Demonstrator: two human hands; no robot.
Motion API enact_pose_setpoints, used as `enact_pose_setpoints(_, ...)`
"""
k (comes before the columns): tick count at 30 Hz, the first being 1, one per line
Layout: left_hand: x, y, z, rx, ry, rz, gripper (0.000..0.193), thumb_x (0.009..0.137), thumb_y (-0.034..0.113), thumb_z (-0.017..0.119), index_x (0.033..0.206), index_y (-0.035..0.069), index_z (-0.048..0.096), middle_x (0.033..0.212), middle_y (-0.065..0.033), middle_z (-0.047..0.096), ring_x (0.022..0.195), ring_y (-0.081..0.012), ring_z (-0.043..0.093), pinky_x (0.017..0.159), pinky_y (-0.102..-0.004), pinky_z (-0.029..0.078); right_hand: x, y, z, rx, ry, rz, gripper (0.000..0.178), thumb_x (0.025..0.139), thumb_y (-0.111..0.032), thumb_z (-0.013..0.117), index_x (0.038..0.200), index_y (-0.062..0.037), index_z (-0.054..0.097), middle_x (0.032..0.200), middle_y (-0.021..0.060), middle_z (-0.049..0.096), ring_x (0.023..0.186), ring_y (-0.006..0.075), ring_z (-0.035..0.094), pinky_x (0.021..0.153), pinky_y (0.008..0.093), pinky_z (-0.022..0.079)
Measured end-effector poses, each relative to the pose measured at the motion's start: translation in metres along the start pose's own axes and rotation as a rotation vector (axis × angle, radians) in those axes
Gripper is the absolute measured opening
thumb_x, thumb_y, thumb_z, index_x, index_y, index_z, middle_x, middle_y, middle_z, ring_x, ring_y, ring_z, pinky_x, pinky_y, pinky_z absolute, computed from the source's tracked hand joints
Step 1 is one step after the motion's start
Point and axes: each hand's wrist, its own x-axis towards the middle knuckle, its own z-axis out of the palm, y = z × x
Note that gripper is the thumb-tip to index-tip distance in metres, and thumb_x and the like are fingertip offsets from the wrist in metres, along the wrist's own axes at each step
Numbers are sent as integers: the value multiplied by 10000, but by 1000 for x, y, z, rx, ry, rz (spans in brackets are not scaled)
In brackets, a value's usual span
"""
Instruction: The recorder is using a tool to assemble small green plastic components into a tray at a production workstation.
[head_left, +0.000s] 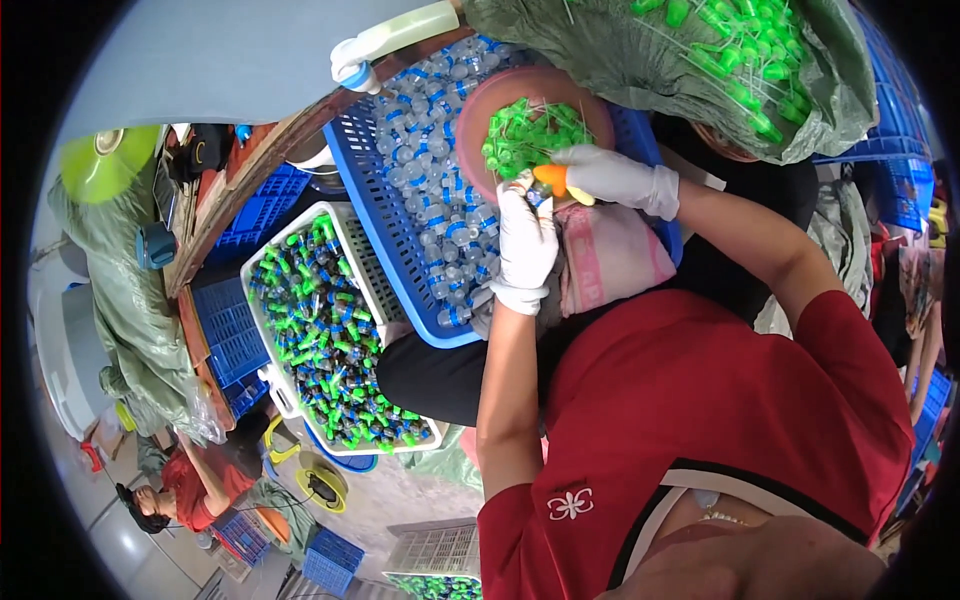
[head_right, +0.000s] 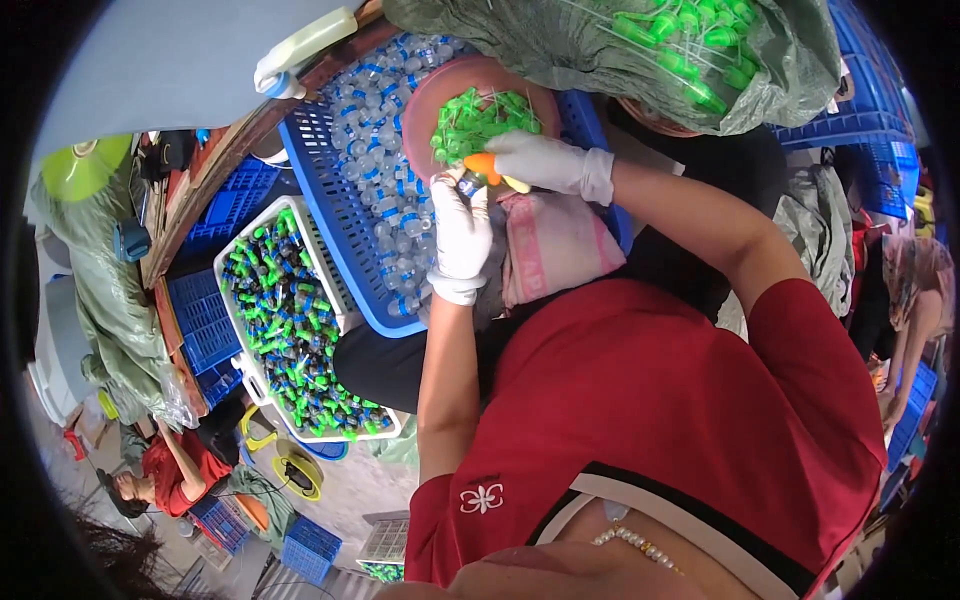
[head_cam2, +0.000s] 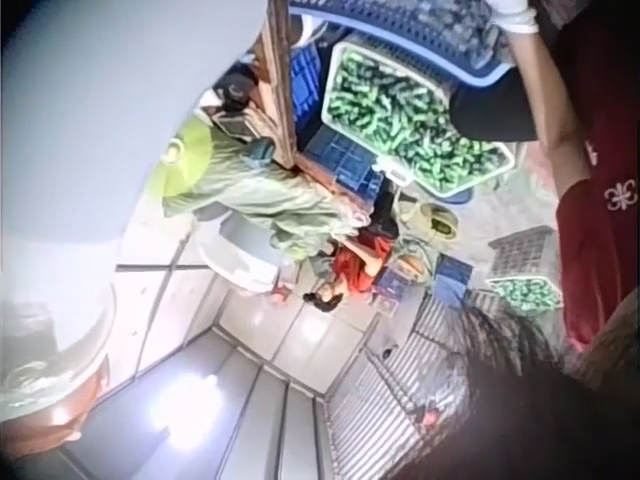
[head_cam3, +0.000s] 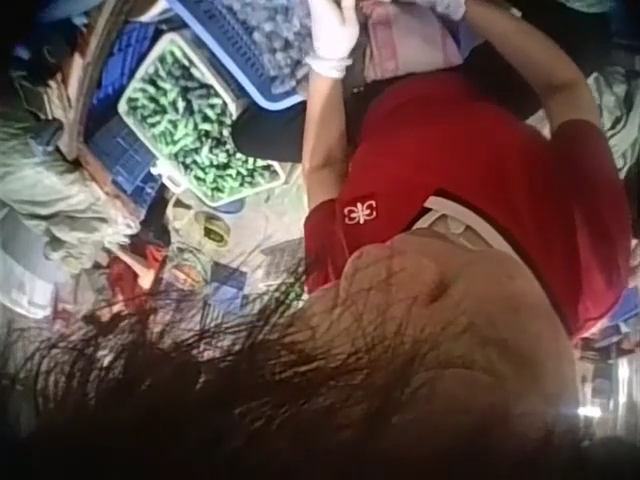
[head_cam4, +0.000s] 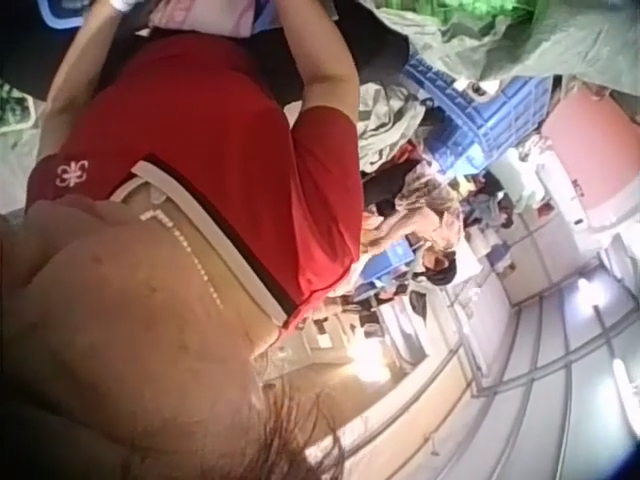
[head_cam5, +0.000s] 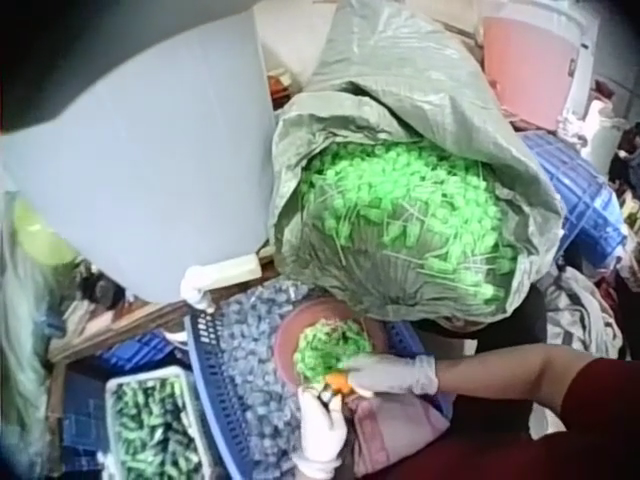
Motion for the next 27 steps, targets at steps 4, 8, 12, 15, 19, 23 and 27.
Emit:
enact_pose_setpoints(4, -15, -6, -10, -172, -117, -247, 308, 949, 9, 559, 1242, -11, 467, 1099, -111, 538, 988, -221, 550, 924, -335, 454, -11, -27, 8, -541, -44, -288, 369, 944, -100, 575, 1287, 23, 515, 1225, 141, 602, 1058, 227, 612, 897, 353, 481)
enact_pose_setpoints(8, -13, -7, -28, -999, -297, -843, 354, 936, 28, 585, 1260, -25, 451, 1138, -181, 548, 1026, -309, 567, 947, -376, 453, -28, -38, 21, -852, -35, -343, 285, 931, -157, 610, 1163, 5, 579, 1051, 191, 636, 912, 355, 626, 837, 403, 494)
enact_pose_setpoints(12, -32, 2, -15, -421, -124, -306, 362, 939, 29, 580, 1273, -27, 450, 1104, -188, 555, 1002, -328, 575, 921, -377, 463, -18, -13, 27, -564, -49, -203, 288, 907, -190, 638, 1118, 1, 598, 979, 212, 647, 871, 412, 629, 817, 435, 495)
enact_pose_setpoints(15, -40, 6, -19, -209, -40, -210, 340, 935, 19, 576, 1257, -30, 476, 1093, -185, 562, 999, -324, 579, 914, -383, 466, -14, 7, 36, -397, -28, -242, 299, 895, -188, 642, 1122, 3, 596, 1020, 208, 633, 925, 404, 614, 843, 440, 485)
enact_pose_setpoints(19, -46, -2, -78, 237, 67, -189, 285, 908, 19, 594, 1184, -24, 543, 1079, -198, 585, 979, -346, 588, 901, -419, 467, 8, 9, 36, -492, 34, -392, 313, 877, -177, 643, 1129, 4, 601, 1140, 204, 605, 1027, 392, 592, 895, 446, 474)
enact_pose_setpoints(23, -46, -15, -149, 1084, 397, -167, 292, 826, 53, 663, 1106, 2, 599, 979, -203, 625, 907, -365, 603, 827, -447, 479, 53, 1, 0, -1136, 214, -105, 334, 839, -164, 642, 1142, -25, 633, 1278, 218, 578, 1121, 381, 592, 939, 468, 478)
enact_pose_setpoints(27, -19, -29, -112, 979, 42, -204, 291, 775, 116, 689, 1051, 45, 633, 985, -157, 654, 912, -344, 617, 787, -454, 493, 88, 60, -21, -1269, 503, -114, 334, 831, -152, 620, 1145, -42, 643, 1247, 239, 586, 1126, 378, 596, 937, 471, 479)
